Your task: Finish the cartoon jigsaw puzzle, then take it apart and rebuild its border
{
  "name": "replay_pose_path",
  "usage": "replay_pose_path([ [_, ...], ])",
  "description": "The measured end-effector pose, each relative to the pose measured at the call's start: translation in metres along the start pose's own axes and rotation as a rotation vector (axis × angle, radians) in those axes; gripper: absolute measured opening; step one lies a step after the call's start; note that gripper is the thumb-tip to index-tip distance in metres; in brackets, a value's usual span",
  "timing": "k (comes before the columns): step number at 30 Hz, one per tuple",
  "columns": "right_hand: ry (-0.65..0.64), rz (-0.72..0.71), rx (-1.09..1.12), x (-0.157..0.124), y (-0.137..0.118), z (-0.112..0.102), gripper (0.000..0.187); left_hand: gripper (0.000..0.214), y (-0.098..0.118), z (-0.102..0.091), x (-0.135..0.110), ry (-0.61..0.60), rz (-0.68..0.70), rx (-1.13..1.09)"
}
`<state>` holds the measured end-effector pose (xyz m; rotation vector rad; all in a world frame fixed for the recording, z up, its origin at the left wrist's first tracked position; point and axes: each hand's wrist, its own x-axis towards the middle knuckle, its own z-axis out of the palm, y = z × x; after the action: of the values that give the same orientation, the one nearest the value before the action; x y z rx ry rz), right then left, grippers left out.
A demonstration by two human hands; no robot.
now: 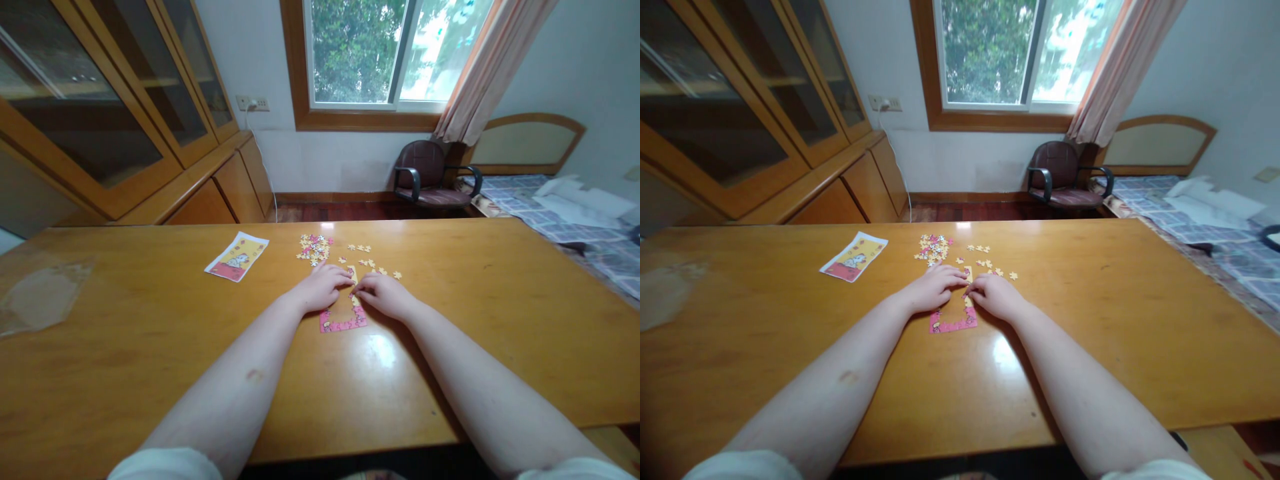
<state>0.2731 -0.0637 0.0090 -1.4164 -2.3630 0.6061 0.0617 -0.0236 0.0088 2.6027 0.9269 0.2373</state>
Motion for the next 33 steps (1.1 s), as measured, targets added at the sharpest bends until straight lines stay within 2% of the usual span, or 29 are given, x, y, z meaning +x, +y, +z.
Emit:
replay_pose_path([
  [3,0.06,0.177,-0.214,-0.003,0.003,-0.014,0.023,0.047,-0.003,0.0,0.0,0.035,0.009,-0.003],
  [6,0.121,0.472,-0.477,-0.007,0.013,-0.03,0.029,0.045,-0.005,0.0,0.0,0.065,0.019,-0.002],
  [8,0.079,0.61,-0.499,-0.011,0.021,-0.038,0.03,0.045,-0.005,0.0,0.0,0.082,0.023,-0.002],
  [10,0.035,0.668,-0.469,-0.013,0.029,-0.041,0.031,0.045,-0.004,-0.001,0.0,0.09,0.022,-0.003],
  [15,0.026,0.632,-0.44,-0.011,0.039,-0.036,0.028,0.044,-0.001,-0.002,0.0,0.046,-0.008,-0.014],
  [21,0.056,0.634,-0.383,-0.008,0.039,-0.032,0.022,0.045,-0.002,0.0,0.0,0.01,-0.001,-0.021],
  [26,0.105,0.643,-0.316,-0.008,0.031,-0.034,0.02,0.048,-0.003,0.0,0.0,0.047,-0.017,0.0],
  [30,0.198,0.558,-0.21,-0.006,0.024,-0.032,0.014,0.046,-0.001,-0.001,0.0,0.023,-0.058,0.005],
  [33,0.238,0.442,-0.037,-0.005,0.018,-0.025,0.015,0.046,0.001,-0.002,0.0,0.01,-0.061,-0.006],
])
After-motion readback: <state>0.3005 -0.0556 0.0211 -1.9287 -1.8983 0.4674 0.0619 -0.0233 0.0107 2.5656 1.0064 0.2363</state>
